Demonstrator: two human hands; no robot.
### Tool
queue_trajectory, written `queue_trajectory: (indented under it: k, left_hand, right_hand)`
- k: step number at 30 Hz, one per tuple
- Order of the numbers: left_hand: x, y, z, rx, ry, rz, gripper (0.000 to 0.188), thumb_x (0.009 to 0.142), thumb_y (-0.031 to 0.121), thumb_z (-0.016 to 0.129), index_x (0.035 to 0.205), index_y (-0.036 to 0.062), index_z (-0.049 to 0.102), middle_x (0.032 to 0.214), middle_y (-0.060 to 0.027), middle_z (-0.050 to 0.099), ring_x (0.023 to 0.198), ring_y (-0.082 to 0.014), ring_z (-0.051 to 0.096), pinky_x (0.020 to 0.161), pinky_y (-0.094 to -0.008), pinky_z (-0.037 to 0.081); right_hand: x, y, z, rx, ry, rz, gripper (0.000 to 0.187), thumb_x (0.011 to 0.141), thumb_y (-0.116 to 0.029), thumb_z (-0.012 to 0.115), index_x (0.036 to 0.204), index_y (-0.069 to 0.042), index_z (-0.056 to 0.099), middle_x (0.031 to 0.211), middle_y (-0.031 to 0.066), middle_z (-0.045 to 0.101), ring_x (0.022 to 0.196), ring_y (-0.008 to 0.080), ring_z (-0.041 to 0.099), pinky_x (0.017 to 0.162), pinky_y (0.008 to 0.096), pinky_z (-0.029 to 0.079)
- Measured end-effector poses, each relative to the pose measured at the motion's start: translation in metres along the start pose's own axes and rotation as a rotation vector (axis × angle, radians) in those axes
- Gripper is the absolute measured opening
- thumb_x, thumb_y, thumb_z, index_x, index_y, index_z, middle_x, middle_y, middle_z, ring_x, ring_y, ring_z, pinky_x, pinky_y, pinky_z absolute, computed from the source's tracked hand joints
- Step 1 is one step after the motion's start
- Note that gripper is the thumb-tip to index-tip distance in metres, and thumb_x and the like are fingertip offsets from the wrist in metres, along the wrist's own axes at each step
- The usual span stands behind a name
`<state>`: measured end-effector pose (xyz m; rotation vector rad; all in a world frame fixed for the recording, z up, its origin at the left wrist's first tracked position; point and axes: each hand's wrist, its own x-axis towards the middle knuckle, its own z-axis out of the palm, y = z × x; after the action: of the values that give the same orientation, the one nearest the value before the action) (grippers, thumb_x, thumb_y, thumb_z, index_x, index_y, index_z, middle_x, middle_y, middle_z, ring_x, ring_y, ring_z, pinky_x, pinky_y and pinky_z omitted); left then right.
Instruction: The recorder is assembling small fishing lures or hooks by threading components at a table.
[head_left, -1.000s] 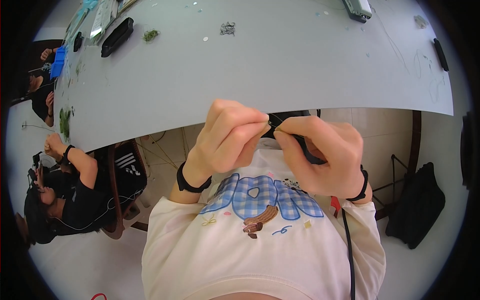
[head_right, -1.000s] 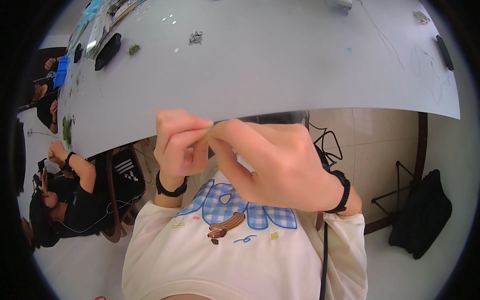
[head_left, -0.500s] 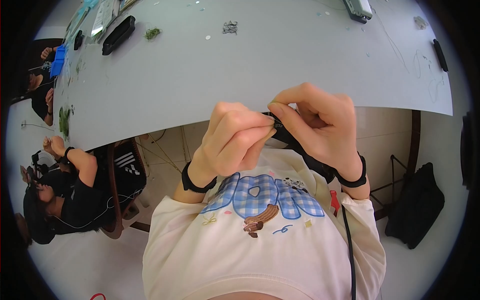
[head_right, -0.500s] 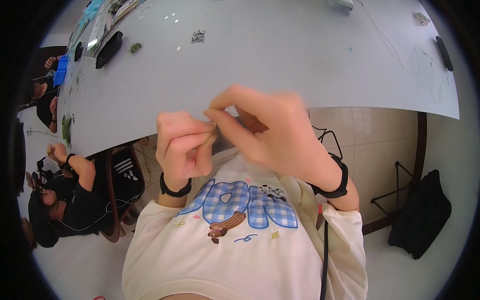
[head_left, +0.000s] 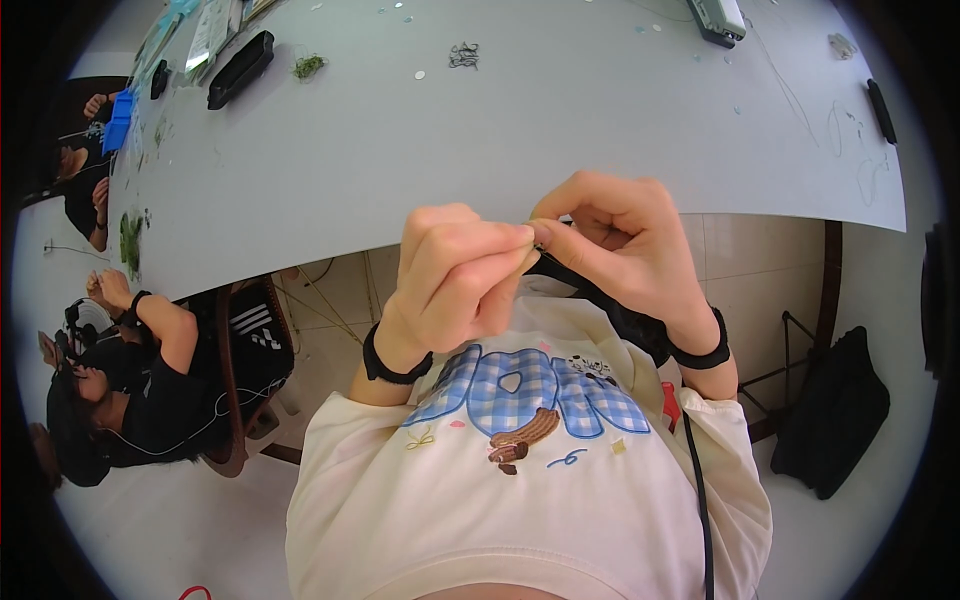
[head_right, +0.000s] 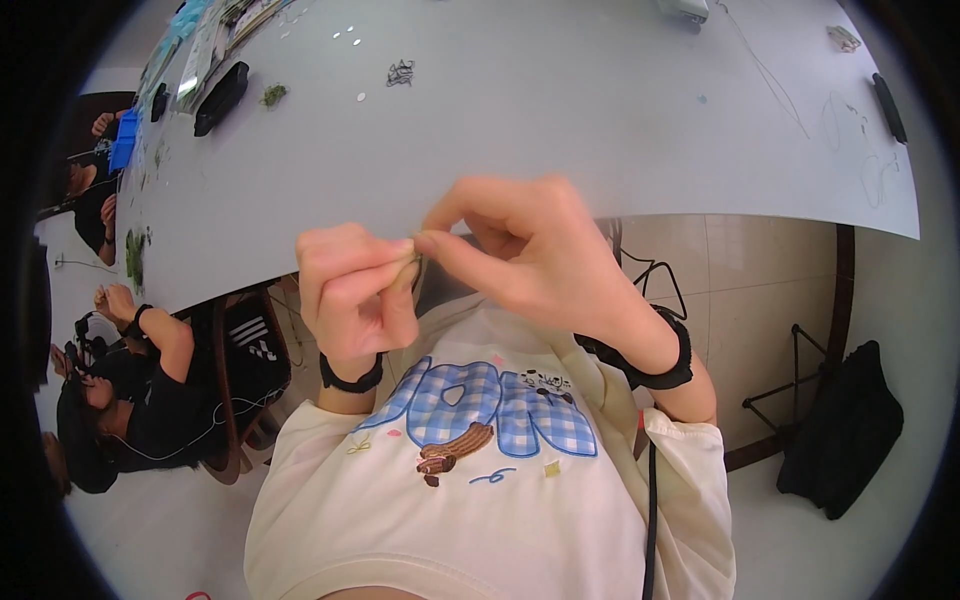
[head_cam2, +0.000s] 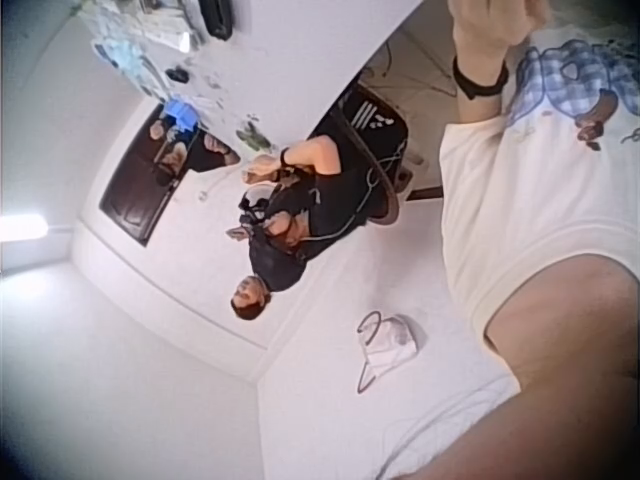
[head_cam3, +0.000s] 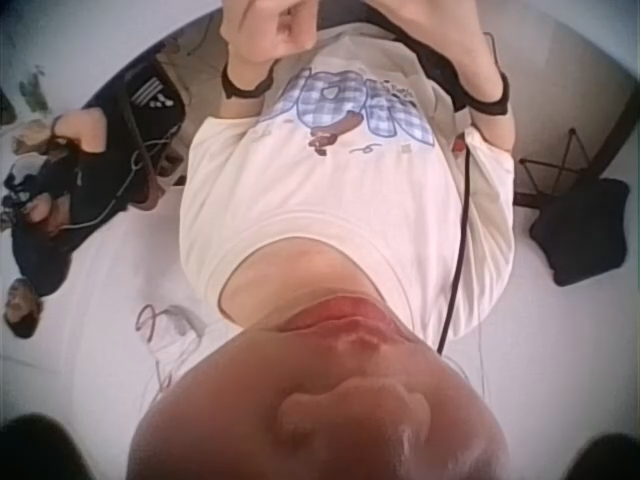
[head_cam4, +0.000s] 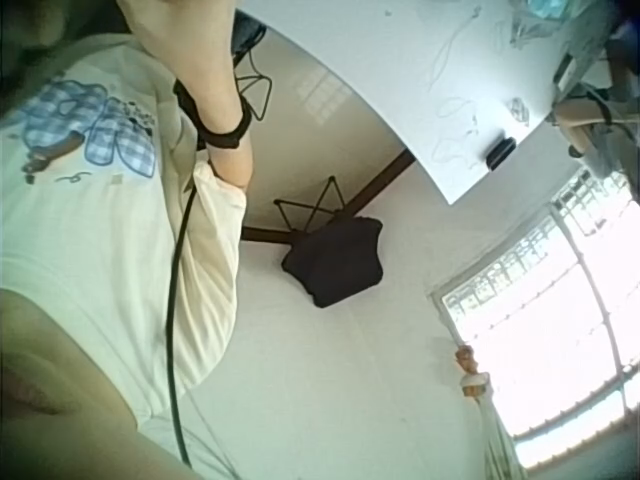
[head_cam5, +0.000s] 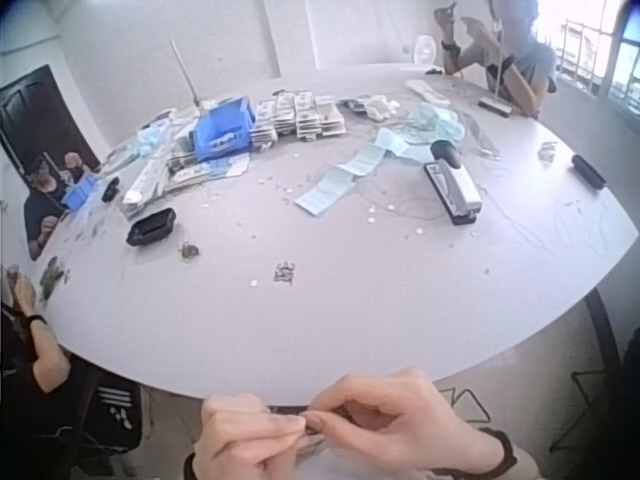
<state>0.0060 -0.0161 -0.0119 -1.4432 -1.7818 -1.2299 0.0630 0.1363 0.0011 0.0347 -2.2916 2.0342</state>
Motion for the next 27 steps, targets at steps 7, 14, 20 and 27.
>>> queue_trajectory:
  k: [7,14,20,27]
  left_hand:
    - [0.001,0.000,-0.008,0.068,-0.009,-0.046,0.026,0.059,-0.009,0.063,0.079,0.0029,0.054,0.085,-0.0048,0.055,0.065,-0.0174,0.044,0.049,-0.0244,0.036]
    - [0.002,0.000,-0.008,0.074,-0.013,-0.041,0.025,0.059,-0.008,0.062,0.079,0.0038,0.053,0.086,-0.0041,0.055,0.064,-0.0169,0.044,0.051,-0.0243,0.035]
    - [0.002,-0.008,-0.007,0.084,-0.024,-0.085,0.025,0.060,-0.006,0.062,0.080,0.0044,0.052,0.085,-0.0047,0.055,0.065,-0.0177,0.046,0.056,-0.0267,0.037]
    - [0.003,-0.012,-0.006,0.095,-0.035,-0.130,0.018,0.063,-0.008,0.055,0.077,0.0033,0.050,0.077,-0.0083,0.054,0.061,-0.0199,0.047,0.055,-0.0282,0.039]
  right_hand:
    - [-0.008,0.005,0.007,0.068,-0.050,0.043,0.005,0.071,-0.008,0.059,0.070,-0.003,0.057,0.042,-0.0037,0.029,0.040,0.0043,0.023,0.039,0.0221,0.018]
    - [-0.015,0.005,0.016,0.192,-0.097,0.028,0.005,0.074,-0.005,0.057,0.071,-0.002,0.055,0.042,-0.0039,0.031,0.040,0.0039,0.024,0.039,0.0214,0.019]
    - [-0.016,0.009,0.021,0.240,-0.091,0.047,0.006,0.076,-0.006,0.057,0.072,-0.001,0.054,0.041,-0.0043,0.031,0.040,0.0027,0.024,0.038,0.0210,0.019]
    - [-0.017,0.014,0.033,0.322,-0.015,0.074,0.007,0.078,-0.006,0.055,0.075,0.000,0.054,0.044,-0.0026,0.035,0.042,0.0014,0.028,0.038,0.0197,0.019]
